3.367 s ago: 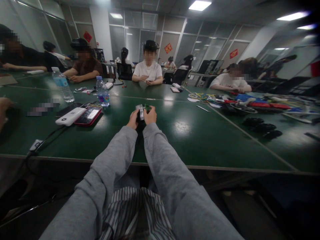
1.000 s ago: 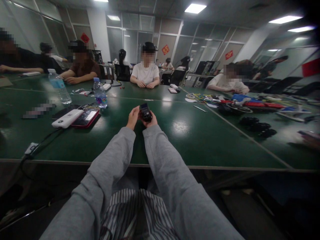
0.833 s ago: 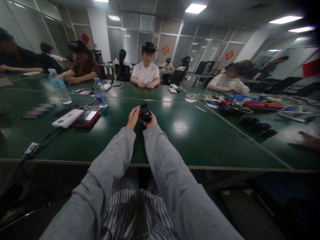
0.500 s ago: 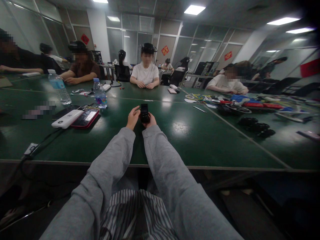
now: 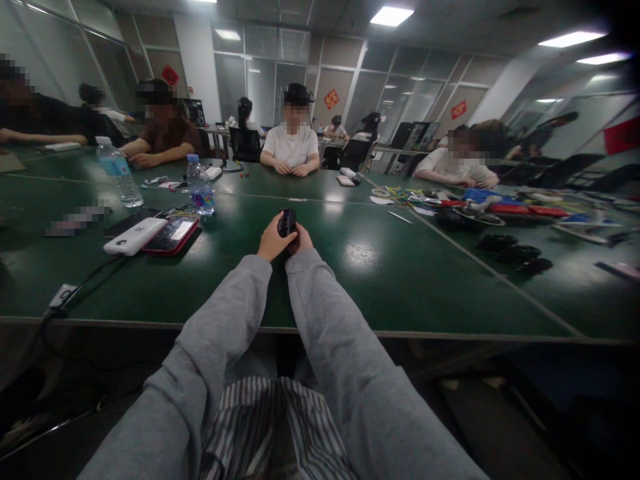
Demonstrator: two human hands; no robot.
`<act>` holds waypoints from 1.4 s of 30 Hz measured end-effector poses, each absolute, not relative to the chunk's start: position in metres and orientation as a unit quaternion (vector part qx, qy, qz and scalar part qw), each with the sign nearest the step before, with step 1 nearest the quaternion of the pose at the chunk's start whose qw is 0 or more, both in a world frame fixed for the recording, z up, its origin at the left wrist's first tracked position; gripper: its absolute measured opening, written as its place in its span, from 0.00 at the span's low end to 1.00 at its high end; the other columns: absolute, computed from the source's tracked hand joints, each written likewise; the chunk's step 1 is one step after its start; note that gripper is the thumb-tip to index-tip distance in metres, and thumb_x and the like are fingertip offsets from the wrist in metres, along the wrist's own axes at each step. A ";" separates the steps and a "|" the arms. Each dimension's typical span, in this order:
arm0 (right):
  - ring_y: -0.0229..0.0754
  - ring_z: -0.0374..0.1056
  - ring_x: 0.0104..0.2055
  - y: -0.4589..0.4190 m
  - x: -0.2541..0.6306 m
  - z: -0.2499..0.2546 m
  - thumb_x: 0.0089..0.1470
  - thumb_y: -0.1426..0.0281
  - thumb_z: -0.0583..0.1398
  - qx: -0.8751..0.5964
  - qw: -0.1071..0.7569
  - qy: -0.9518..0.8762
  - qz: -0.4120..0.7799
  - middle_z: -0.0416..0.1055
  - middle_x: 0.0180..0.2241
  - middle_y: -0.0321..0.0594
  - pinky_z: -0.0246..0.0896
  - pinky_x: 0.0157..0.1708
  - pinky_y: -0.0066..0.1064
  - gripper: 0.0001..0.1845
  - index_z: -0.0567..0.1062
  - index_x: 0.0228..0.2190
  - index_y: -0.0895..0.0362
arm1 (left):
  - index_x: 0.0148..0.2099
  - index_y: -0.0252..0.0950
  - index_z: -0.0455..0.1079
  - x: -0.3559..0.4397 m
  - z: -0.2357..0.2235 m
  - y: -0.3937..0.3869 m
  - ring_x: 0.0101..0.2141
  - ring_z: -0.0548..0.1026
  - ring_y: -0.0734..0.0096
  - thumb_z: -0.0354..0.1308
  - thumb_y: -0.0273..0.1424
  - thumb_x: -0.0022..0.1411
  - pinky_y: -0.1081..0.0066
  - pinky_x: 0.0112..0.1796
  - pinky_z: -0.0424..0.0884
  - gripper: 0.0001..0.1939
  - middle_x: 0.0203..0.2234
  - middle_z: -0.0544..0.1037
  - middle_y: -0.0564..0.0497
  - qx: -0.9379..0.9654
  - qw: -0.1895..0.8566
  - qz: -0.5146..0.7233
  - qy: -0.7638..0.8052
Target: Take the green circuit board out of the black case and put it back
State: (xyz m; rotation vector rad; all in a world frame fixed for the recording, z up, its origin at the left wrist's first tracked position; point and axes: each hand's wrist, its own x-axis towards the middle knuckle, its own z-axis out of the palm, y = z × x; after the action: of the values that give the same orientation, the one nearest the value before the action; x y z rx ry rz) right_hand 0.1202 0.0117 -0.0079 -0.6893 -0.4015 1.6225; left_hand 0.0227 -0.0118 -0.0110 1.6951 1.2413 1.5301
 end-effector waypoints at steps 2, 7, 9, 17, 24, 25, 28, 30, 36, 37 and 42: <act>0.43 0.75 0.32 0.011 0.120 -0.006 0.66 0.67 0.52 -0.315 0.596 -0.152 0.723 0.76 0.24 0.39 0.76 0.39 0.35 0.16 0.78 0.41 0.60 | 0.65 0.39 0.66 0.023 -0.009 -0.013 0.62 0.67 0.47 0.72 0.28 0.48 0.52 0.64 0.57 0.41 0.63 0.69 0.40 0.629 0.264 0.565 0.464; 0.42 0.76 0.32 0.013 0.122 -0.003 0.68 0.65 0.52 -0.312 0.584 -0.132 0.738 0.78 0.27 0.40 0.76 0.37 0.31 0.17 0.78 0.42 0.60 | 0.64 0.39 0.66 0.026 -0.007 -0.015 0.62 0.67 0.50 0.67 0.25 0.51 0.53 0.64 0.58 0.37 0.62 0.69 0.41 0.648 0.243 0.559 0.457; 0.41 0.75 0.33 0.014 0.121 -0.004 0.68 0.63 0.51 -0.308 0.580 -0.137 0.741 0.78 0.28 0.41 0.75 0.36 0.30 0.19 0.78 0.41 0.61 | 0.63 0.39 0.68 0.026 -0.006 -0.017 0.61 0.67 0.50 0.67 0.24 0.51 0.54 0.64 0.57 0.36 0.61 0.70 0.42 0.645 0.242 0.570 0.447; 0.40 0.74 0.30 0.022 0.124 -0.012 0.69 0.60 0.50 -0.338 0.604 -0.118 0.712 0.76 0.25 0.37 0.75 0.31 0.31 0.20 0.76 0.37 0.57 | 0.61 0.40 0.69 0.028 -0.004 -0.015 0.60 0.69 0.56 0.67 0.24 0.50 0.57 0.64 0.60 0.34 0.59 0.72 0.44 0.605 0.262 0.629 0.412; 0.37 0.71 0.24 0.029 0.131 -0.015 0.67 0.62 0.50 -0.340 0.618 -0.085 0.704 0.71 0.20 0.33 0.72 0.27 0.27 0.17 0.73 0.32 0.55 | 0.65 0.41 0.61 0.026 0.004 -0.004 0.50 0.76 0.63 0.62 0.22 0.53 0.63 0.53 0.73 0.36 0.52 0.76 0.46 0.421 0.445 0.673 0.415; 0.37 0.71 0.25 0.030 0.131 -0.015 0.67 0.61 0.50 -0.335 0.619 -0.085 0.705 0.72 0.21 0.34 0.71 0.27 0.27 0.17 0.73 0.32 0.55 | 0.65 0.42 0.60 0.023 0.006 -0.003 0.48 0.77 0.63 0.61 0.24 0.55 0.63 0.50 0.75 0.36 0.50 0.76 0.47 0.381 0.481 0.671 0.416; 0.39 0.74 0.27 0.030 0.130 -0.017 0.68 0.61 0.49 -0.321 0.618 -0.087 0.712 0.75 0.24 0.39 0.72 0.28 0.27 0.19 0.73 0.32 0.57 | 0.61 0.44 0.64 0.012 0.011 -0.003 0.41 0.79 0.65 0.60 0.31 0.59 0.65 0.42 0.77 0.27 0.43 0.78 0.49 0.303 0.569 0.654 0.396; 0.39 0.75 0.28 0.030 0.130 -0.018 0.68 0.61 0.48 -0.315 0.619 -0.086 0.715 0.75 0.25 0.40 0.72 0.28 0.28 0.20 0.73 0.32 0.57 | 0.52 0.40 0.69 0.006 0.011 -0.004 0.40 0.78 0.64 0.59 0.36 0.61 0.64 0.40 0.78 0.18 0.40 0.78 0.46 0.286 0.623 0.623 0.377; 0.40 0.74 0.28 0.032 0.130 -0.019 0.68 0.61 0.48 -0.305 0.619 -0.083 0.719 0.74 0.23 0.39 0.73 0.27 0.29 0.19 0.73 0.33 0.57 | 0.47 0.38 0.73 0.001 0.006 -0.010 0.45 0.78 0.62 0.53 0.47 0.67 0.65 0.42 0.78 0.19 0.40 0.79 0.41 0.238 0.665 0.633 0.317; 0.40 0.74 0.28 0.032 0.130 -0.019 0.68 0.61 0.49 -0.305 0.618 -0.084 0.720 0.74 0.23 0.39 0.72 0.26 0.28 0.19 0.73 0.33 0.57 | 0.48 0.38 0.73 0.001 0.006 -0.010 0.45 0.78 0.61 0.54 0.49 0.67 0.64 0.43 0.77 0.21 0.39 0.79 0.41 0.234 0.672 0.634 0.304; 0.39 0.73 0.27 0.032 0.131 -0.019 0.68 0.61 0.48 -0.301 0.613 -0.089 0.725 0.75 0.23 0.39 0.72 0.24 0.27 0.20 0.73 0.32 0.57 | 0.53 0.36 0.74 0.004 0.006 -0.012 0.39 0.79 0.64 0.56 0.56 0.64 0.63 0.42 0.77 0.30 0.36 0.79 0.43 0.249 0.684 0.631 0.268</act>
State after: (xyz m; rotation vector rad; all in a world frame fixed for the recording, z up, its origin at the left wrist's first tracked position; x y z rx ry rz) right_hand 0.1309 0.0324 -0.0190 -0.6952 -0.2046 1.6728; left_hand 0.0037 -0.0116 0.0062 0.5580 0.6017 1.4149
